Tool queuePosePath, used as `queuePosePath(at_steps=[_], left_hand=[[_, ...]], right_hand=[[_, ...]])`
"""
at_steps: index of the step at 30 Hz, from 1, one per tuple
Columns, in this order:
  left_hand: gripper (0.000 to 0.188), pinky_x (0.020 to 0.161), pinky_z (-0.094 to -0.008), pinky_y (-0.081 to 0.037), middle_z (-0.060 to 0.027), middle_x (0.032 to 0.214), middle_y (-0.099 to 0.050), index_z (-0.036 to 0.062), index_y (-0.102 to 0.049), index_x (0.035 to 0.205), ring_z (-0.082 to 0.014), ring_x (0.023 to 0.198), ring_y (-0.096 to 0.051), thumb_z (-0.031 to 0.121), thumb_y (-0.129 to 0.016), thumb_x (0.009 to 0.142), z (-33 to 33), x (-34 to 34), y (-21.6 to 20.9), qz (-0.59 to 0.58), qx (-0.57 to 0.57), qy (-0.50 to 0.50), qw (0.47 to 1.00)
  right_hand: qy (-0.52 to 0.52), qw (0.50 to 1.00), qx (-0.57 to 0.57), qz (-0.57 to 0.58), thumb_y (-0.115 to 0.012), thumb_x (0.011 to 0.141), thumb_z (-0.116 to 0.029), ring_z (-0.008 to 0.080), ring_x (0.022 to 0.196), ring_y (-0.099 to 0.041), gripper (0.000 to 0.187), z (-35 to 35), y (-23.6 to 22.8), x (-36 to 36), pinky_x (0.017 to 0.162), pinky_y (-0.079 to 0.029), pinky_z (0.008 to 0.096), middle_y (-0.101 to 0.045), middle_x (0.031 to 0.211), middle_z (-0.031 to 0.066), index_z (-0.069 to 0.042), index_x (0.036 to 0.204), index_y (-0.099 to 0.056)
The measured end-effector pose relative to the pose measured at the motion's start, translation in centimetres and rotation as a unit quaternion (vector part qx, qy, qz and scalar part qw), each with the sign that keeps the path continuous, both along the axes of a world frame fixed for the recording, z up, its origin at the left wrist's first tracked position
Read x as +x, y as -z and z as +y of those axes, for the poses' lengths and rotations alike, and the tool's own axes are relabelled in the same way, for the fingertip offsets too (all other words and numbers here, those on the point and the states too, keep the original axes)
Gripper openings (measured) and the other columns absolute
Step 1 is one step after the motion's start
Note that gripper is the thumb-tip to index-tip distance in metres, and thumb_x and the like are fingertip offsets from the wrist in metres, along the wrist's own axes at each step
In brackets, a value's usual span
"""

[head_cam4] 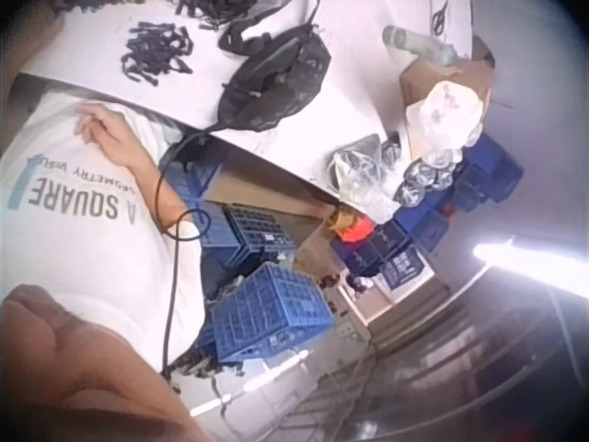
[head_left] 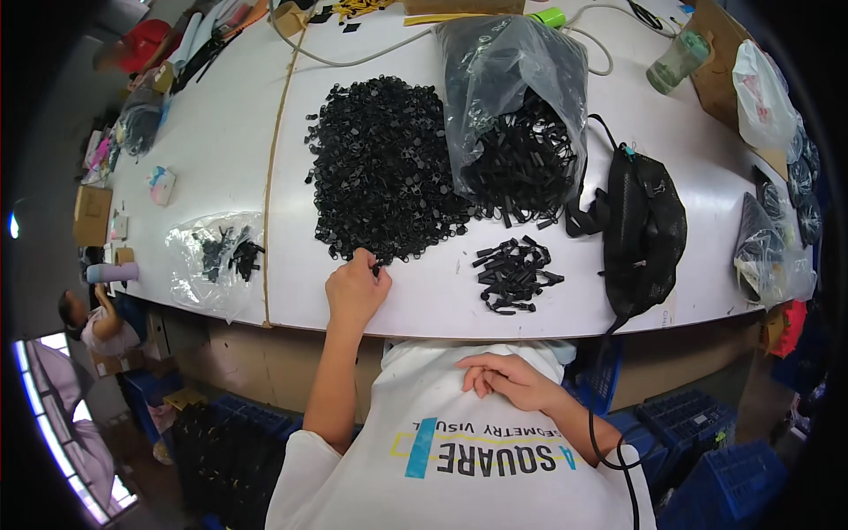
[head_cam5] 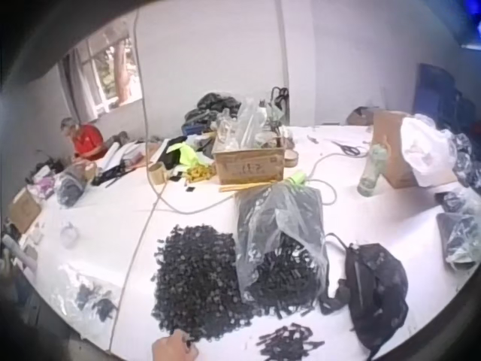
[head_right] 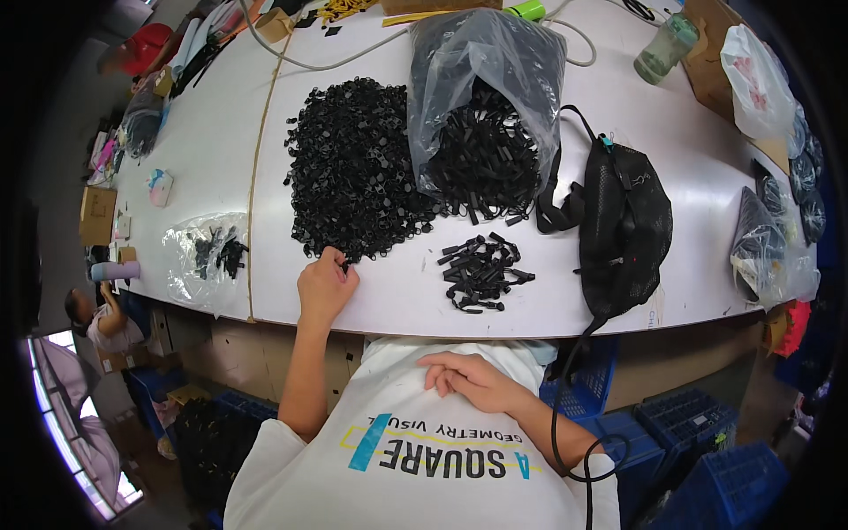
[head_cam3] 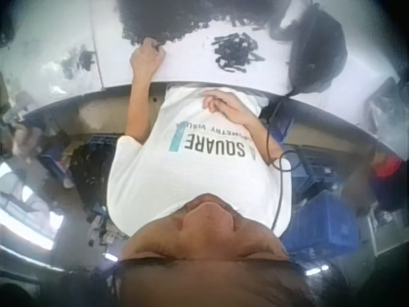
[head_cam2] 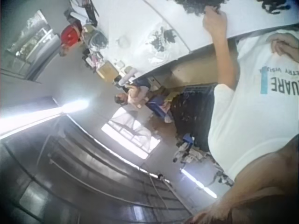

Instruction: The person sits at a white table in a workshop and assembles small black plastic components by hand. They pick up individual pieces from a large pile on the table, fit them together, and place the assembled units into a black mesh bag.

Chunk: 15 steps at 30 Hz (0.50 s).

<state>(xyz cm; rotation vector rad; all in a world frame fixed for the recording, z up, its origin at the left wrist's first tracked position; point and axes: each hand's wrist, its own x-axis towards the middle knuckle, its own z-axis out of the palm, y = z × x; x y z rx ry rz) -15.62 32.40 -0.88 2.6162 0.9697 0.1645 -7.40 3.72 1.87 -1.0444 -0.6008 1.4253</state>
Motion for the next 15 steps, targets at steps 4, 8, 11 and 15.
queuePosePath(at_steps=[4, 8, 11, 15], left_hand=[[0.017, 0.055, -0.0401, -0.050, -0.0077, 0.057, -0.060, 0.0085, -0.056, 0.082, -0.0287, 0.056, -0.062, 0.018, -0.067, 0.072, 0.4, -0.2, 0.2, 0.034, 0.017, 0.007, 0.999], [0.014, 0.054, -0.0394, -0.049, -0.0085, 0.055, -0.059, 0.0071, -0.057, 0.075, -0.0288, 0.055, -0.061, 0.017, -0.066, 0.073, 0.6, -0.8, 0.1, 0.023, -0.009, -0.006, 1.000], [0.012, 0.052, -0.0361, -0.048, -0.0076, 0.053, -0.056, 0.0064, -0.057, 0.072, -0.0267, 0.054, -0.061, 0.013, -0.067, 0.073, 0.4, -1.1, -0.5, -0.010, -0.037, 0.006, 0.999], [0.010, 0.051, -0.0278, -0.046, -0.0043, 0.056, -0.057, 0.0035, -0.057, 0.074, -0.0122, 0.051, -0.057, 0.003, -0.067, 0.076, -0.3, -1.2, -2.4, -0.056, -0.147, 0.033, 0.987]], right_hand=[[0.055, 0.991, -0.116, 0.046, -0.039, 0.086, 0.004, 0.0112, 0.058, -0.047, 0.045, 0.5, -1.8, 0.9, 0.057, -0.041, 0.0251, -0.058, 0.072, 0.0055, -0.004, 0.129, -0.052], [0.114, 0.963, -0.122, -0.210, -0.042, 0.091, -0.004, 0.0110, 0.053, -0.043, 0.024, 0.9, -2.7, 0.8, 0.054, -0.038, 0.0268, -0.052, 0.063, 0.0049, 0.002, 0.110, -0.056], [0.115, 0.933, -0.154, -0.305, -0.045, 0.089, -0.005, 0.0195, 0.055, -0.046, 0.013, 0.7, -3.0, 1.4, 0.056, -0.039, 0.0326, -0.049, 0.062, 0.0094, 0.002, 0.094, -0.054], [0.112, 0.911, -0.097, -0.386, -0.048, 0.088, -0.008, 0.0339, 0.064, -0.051, 0.010, 1.0, -3.2, 2.3, 0.060, -0.041, 0.0413, -0.048, 0.071, 0.0171, 0.002, 0.087, -0.050]])
